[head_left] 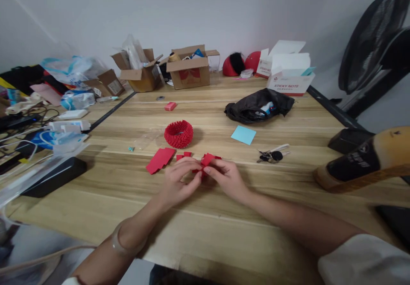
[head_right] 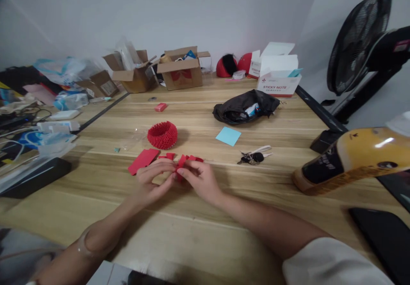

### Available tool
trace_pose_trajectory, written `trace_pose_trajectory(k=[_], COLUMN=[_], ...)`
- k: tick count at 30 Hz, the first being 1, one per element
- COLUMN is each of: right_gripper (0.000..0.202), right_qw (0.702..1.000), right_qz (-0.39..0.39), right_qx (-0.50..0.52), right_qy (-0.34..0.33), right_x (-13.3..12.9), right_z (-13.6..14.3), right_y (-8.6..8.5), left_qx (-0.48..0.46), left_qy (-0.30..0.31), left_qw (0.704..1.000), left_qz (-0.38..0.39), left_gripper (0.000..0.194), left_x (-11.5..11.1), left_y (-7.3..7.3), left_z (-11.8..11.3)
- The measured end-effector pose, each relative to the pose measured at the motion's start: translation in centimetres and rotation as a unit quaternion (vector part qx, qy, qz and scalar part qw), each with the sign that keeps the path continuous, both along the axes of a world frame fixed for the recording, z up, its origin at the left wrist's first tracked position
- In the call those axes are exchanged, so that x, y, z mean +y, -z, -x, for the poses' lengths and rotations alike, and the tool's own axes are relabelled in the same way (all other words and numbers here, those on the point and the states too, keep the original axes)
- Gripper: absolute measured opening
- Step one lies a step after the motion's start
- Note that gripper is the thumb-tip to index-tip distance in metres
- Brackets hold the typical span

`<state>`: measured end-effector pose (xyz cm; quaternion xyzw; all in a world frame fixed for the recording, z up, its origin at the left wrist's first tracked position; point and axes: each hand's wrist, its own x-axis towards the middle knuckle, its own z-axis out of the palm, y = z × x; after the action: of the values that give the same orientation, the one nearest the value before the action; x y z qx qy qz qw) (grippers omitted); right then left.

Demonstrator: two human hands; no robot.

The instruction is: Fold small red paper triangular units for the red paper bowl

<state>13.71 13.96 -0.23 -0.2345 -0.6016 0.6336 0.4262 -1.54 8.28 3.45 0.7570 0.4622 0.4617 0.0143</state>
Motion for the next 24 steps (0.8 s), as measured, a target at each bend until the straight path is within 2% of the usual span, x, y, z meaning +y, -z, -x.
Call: trace_pose_trajectory(k=[4,10,13,18,24], right_gripper=[0.022,0.025,0.031,0.033,0.028], right_qw=[1.0,0.999,0.998,0.997,0.999], right_qz=[-0.008,-0.019,-0.032,-0.035,0.016], right_qx=[-0.018,-0.039,-0.053,-0.057,-0.034], right_qy=[0.009,-0.017,-0.032,-0.048,-0.036], right_x=[0.2,0.1,0.2,0.1,0.1], right_z=[0.0,0.0,0.0,0.0,0.1], right_y=[0.1,0.2,0.3,0.6,0.5], left_qx=[-0.014,-0.112,-0.173,-0.268,-0.294], left_qy=[-0.008,-0.074,-0.058,-0.04,-0.03], left_qw=[1.0,0.985,0.972,0.946,0.938], left_qz=[0.024,0.105,0.149,0.177,0.179], left_gripper=[0.005,0.009,0.013,0.014,0.01], left_x=[0.0,0.0,0.1,0.3,0.3], left_y=[0.0,0.2,0.6,1.1,1.3], left_z=[0.2,0.4,0.4,0.3,0.3])
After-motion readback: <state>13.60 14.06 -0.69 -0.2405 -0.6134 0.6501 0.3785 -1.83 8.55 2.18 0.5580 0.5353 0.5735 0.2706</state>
